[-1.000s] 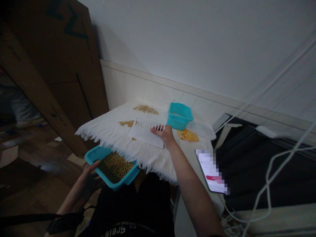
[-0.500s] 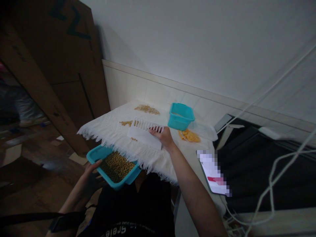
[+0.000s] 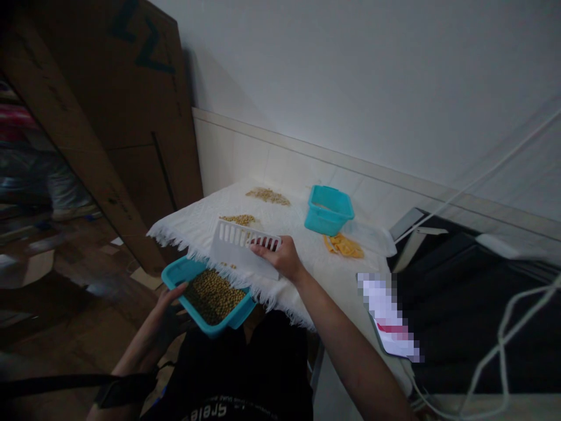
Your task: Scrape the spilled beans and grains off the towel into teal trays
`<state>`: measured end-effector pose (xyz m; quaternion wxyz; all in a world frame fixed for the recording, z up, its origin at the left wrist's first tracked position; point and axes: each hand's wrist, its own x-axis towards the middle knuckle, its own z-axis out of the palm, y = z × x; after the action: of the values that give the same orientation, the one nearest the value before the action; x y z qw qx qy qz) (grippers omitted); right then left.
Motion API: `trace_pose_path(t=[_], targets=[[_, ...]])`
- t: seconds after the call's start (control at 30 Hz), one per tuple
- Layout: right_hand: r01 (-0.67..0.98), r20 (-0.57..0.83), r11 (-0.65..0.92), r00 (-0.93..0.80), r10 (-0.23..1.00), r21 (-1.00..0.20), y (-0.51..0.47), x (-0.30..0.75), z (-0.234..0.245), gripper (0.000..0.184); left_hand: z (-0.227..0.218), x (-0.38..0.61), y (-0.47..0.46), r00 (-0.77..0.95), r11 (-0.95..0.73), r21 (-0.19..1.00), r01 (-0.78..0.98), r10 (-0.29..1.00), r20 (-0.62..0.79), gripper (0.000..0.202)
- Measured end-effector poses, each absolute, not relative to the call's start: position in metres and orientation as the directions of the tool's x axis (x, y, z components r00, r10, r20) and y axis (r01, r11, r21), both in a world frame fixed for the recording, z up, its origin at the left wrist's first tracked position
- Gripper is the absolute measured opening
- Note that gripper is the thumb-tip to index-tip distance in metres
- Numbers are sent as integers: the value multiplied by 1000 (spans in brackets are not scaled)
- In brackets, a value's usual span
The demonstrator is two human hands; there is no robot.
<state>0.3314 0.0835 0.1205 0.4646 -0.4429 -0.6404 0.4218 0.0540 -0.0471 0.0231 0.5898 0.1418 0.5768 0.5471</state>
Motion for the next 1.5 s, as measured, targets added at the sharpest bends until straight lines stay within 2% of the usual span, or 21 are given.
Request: trace_pose_path(t=[0.07,0.13,0.23,0.33,0.6,0.73,0.9,1.23,1.5], targets=[[118,232,249,-140,963,-961,85,330,120,41,24,55,-48,-264,354,806,-474,817,-513,76],[93,291,291,-24,957,-952,91,332,121,42,24,56,-48,-263,348,805,-480,819,-511,77],[171,374,348,153,915,-922,100,341,124,40,24,55,-48,-276,342,798,-496,810,-518,79],[247,414,363,205,887,-899,107,350,126,37,22,53,-47,-284,336,802,-495,809,-514,82],[264,423,379,132,897,-887,106,355,128,32,11,46,-45,-297,347,818,-459,807,-510,86],[280,426,374,151,892,-884,105,354,128,33,12,47,-45,-274,341,816,-467,822,-500,90],[301,424,370,136,895,-879,105,354,127,30,19,53,-46,-299,339,816,-468,808,-507,82],[363,451,395,81,889,-844,106,350,119,36,16,51,-45,-289,368,811,-456,800,-526,77],[375,442,418,-24,897,-828,107,345,111,43,8,46,-46,-308,316,830,-460,819,-483,90]])
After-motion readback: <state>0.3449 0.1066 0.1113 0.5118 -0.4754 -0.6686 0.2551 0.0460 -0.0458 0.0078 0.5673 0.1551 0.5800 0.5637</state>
